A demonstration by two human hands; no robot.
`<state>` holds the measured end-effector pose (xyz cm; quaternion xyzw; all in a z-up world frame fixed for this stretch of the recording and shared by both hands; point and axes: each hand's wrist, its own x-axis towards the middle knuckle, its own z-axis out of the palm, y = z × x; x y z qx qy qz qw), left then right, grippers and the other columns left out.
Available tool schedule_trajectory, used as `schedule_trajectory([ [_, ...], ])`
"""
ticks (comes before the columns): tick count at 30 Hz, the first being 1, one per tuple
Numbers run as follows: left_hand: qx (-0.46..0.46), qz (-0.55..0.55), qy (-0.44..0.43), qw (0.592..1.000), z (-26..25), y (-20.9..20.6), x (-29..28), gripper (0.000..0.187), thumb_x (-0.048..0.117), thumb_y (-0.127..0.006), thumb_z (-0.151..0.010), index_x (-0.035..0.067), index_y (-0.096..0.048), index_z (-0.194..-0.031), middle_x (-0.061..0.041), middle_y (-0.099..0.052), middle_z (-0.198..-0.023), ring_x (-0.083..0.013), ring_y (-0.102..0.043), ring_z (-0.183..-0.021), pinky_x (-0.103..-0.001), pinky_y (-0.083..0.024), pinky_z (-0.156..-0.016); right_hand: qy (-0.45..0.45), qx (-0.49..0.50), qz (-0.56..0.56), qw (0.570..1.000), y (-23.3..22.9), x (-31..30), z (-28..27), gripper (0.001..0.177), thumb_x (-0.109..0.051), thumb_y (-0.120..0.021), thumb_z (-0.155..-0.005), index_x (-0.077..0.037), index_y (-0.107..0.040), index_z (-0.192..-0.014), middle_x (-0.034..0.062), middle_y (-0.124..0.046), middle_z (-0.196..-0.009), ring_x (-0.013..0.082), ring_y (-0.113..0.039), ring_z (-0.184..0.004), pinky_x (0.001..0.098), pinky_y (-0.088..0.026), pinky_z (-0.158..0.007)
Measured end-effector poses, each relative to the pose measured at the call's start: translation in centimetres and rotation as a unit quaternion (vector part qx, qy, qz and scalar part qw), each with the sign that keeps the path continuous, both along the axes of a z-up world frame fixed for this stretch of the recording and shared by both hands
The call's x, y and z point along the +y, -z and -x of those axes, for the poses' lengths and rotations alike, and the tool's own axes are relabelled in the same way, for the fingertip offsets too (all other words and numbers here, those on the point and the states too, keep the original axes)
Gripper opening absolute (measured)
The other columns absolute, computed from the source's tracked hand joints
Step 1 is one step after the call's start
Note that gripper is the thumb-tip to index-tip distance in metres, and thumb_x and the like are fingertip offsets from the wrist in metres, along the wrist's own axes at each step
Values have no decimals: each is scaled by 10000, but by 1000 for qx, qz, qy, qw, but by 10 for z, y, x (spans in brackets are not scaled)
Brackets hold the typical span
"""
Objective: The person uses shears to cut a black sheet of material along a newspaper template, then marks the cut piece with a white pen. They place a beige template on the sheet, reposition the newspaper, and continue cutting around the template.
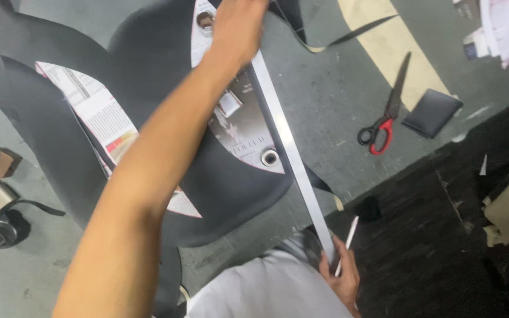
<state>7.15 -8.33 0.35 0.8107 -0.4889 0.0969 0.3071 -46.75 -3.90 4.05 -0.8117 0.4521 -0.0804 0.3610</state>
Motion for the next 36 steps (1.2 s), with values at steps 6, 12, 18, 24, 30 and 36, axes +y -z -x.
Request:
schedule_trajectory([
  [6,216,65,-106,968,154,-55,88,204,68,-669,-1006,35,-627,-1203,-172,-637,-1162,-389,-606,-1100,-462,-504,-963,-80,-81,113,987,0,-76,-42,535,-17,-735,-882,37,-574,-1389,222,-689,-1192,307,-696,-1108,384,-568,-892],
  [12,284,17,-88,955,223,-84,114,583,267,-801,-864,21,-566,-1337,-204,-571,-1347,-402,-535,-1216,-483,-423,-1046,-165,-103,162,967,-1,-137,-132,482,-2,-721,-933,6,-602,-1400,223,-663,-1216,396,-637,-1133,456,-516,-978],
  [18,252,-58,-105,960,235,-67,106,617,253,-828,-815,96,-595,-1365,-176,-485,-1440,-376,-459,-1314,-499,-383,-1074,-248,-84,169,950,4,-169,-179,393,-102,-712,-967,-22,-660,-1348,179,-668,-1275,375,-538,-1209,503,-411,-1059],
  [24,259,-90,-138,952,237,-64,98,444,137,-833,-764,116,-676,-1179,-141,-497,-1464,-366,-457,-1314,-496,-393,-1055,-321,-64,224,918,26,-230,-226,391,-162,-566,-1107,-5,-608,-1462,259,-555,-1518,461,-364,-1468,601,-219,-1185],
  [30,265,-100,-151,947,234,-66,92,402,130,-842,-736,73,-667,-1094,-126,-501,-1461,-358,-475,-1307,-493,-401,-1034,-337,-53,226,913,42,-251,-227,422,-125,-604,-1091,-6,-598,-1496,284,-409,-1614,475,-329,-1500,609,-187,-1198],
  [36,257,-64,-125,956,236,-61,102,412,164,-857,-760,63,-650,-1101,-124,-505,-1451,-360,-465,-1316,-486,-394,-1058,-214,-50,140,965,20,-214,-163,362,-23,-687,-1019,-12,-637,-1378,237,-538,-1325,376,-509,-1248,461,-455,-1042],
])
